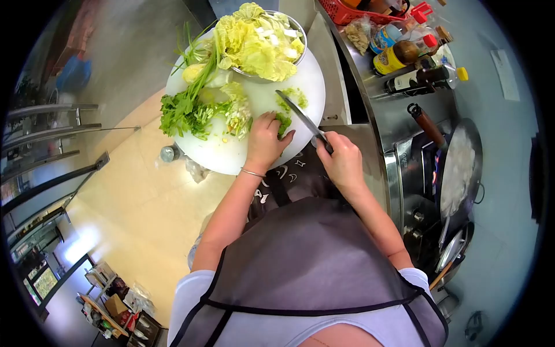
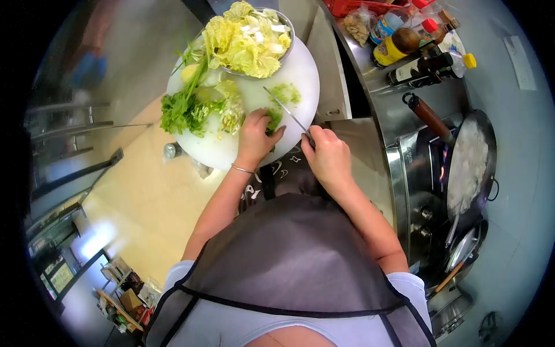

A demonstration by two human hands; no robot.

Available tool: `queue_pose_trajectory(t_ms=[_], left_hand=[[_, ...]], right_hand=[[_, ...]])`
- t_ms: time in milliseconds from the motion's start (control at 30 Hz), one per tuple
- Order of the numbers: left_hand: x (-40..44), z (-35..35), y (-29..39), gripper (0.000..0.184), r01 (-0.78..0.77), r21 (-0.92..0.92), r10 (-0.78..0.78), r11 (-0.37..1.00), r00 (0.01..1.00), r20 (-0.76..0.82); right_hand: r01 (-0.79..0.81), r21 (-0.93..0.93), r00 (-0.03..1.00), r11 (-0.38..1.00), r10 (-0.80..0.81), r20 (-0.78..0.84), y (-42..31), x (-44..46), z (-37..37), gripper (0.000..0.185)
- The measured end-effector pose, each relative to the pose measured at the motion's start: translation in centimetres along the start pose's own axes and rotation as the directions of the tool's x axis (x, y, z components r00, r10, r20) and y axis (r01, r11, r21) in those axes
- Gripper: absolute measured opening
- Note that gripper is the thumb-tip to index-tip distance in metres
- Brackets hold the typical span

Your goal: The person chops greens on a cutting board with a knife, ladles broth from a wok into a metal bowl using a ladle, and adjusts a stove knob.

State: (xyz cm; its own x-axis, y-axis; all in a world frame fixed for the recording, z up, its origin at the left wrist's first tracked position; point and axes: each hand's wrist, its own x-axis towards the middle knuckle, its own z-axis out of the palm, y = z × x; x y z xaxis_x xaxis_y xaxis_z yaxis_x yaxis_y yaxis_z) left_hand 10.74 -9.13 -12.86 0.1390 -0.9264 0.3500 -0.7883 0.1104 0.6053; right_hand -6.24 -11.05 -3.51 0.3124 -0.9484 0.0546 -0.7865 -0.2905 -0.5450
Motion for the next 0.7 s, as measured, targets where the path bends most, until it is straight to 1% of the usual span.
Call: queue_pose_trajectory(t_ms=[33,100,133,200,233,300,333,367,433,567,633,667,700], left_hand=[[-0.2,0.4,-0.3,0.014,-0.007,-0.007,0.007,1.000,1.000,0.002],[-0.3,1.1,-0.7,0.016,-0.067,0.063,0.070,0.996,0.996,-0.055],[-0.4,1.3,-1.0,0.016,-0.065,0.055,0.068,0.996,0.996,-0.051],[0.1,1.2,-1.6,0.016,-0.006,-0.030,0.005,1.000,0.999,-0.053],[0.3,1.2,-1.8,0.016,-0.001,-0.033,0.000,0.999,0.999,-0.049],[1.2,0.6,-1.7,0.017,0.119,-0.061,-0.116,0.991,0.992,0.057],[1.4,0.5,-2.0,0.019,0.080,-0.060,-0.076,0.995,0.995,0.058],[1.3,0.6,-2.4,0.019,0.083,-0.059,-0.079,0.995,0.995,0.065],[1.4,0.8,-3.1,0.021,-0.090,-0.073,0.092,0.993,0.995,0.023],[0.7,0.1,-1.8,0.021,-0.062,-0.091,0.065,0.994,0.997,0.028],[0.5,0.0,-1.2,0.018,-0.009,-0.114,0.011,0.993,1.000,0.022],[0.5,0.3,-1.3,0.018,-0.009,-0.113,0.012,0.994,1.000,0.020],[0.3,0.8,-1.6,0.013,-0.078,-0.054,0.077,0.995,0.997,-0.026]], right_hand=[[-0.006,-0.005,1.000,1.000,0.006,-0.007,0.1,-0.1,0.2,0.014],[0.015,-0.017,1.000,1.000,-0.015,0.001,0.3,-0.3,0.6,0.014],[0.009,-0.023,1.000,1.000,-0.009,0.003,0.3,-0.4,0.6,0.014],[0.025,-0.031,1.000,0.999,-0.025,-0.006,0.2,-0.4,0.7,0.015],[0.022,-0.033,1.000,0.999,-0.022,-0.001,0.3,-0.4,0.7,0.015],[0.011,-0.057,1.000,0.998,-0.011,0.000,0.3,-0.3,0.8,0.015],[0.005,-0.055,1.000,0.998,-0.005,0.005,0.2,-0.3,0.8,0.015],[-0.005,-0.041,1.000,0.999,0.005,0.001,0.0,-0.2,0.8,0.014],[-0.014,-0.026,1.000,1.000,0.014,-0.005,-0.1,-0.1,0.8,0.014],[-0.010,-0.010,1.000,1.000,0.010,0.001,-0.1,0.0,0.8,0.014],[-0.010,-0.002,1.000,1.000,0.010,0.012,0.0,0.1,0.9,0.015],[0.017,-0.023,1.000,1.000,-0.016,0.007,0.0,0.0,1.1,0.014],[0.045,-0.045,0.999,0.998,-0.045,0.003,0.1,0.0,1.3,0.014]])
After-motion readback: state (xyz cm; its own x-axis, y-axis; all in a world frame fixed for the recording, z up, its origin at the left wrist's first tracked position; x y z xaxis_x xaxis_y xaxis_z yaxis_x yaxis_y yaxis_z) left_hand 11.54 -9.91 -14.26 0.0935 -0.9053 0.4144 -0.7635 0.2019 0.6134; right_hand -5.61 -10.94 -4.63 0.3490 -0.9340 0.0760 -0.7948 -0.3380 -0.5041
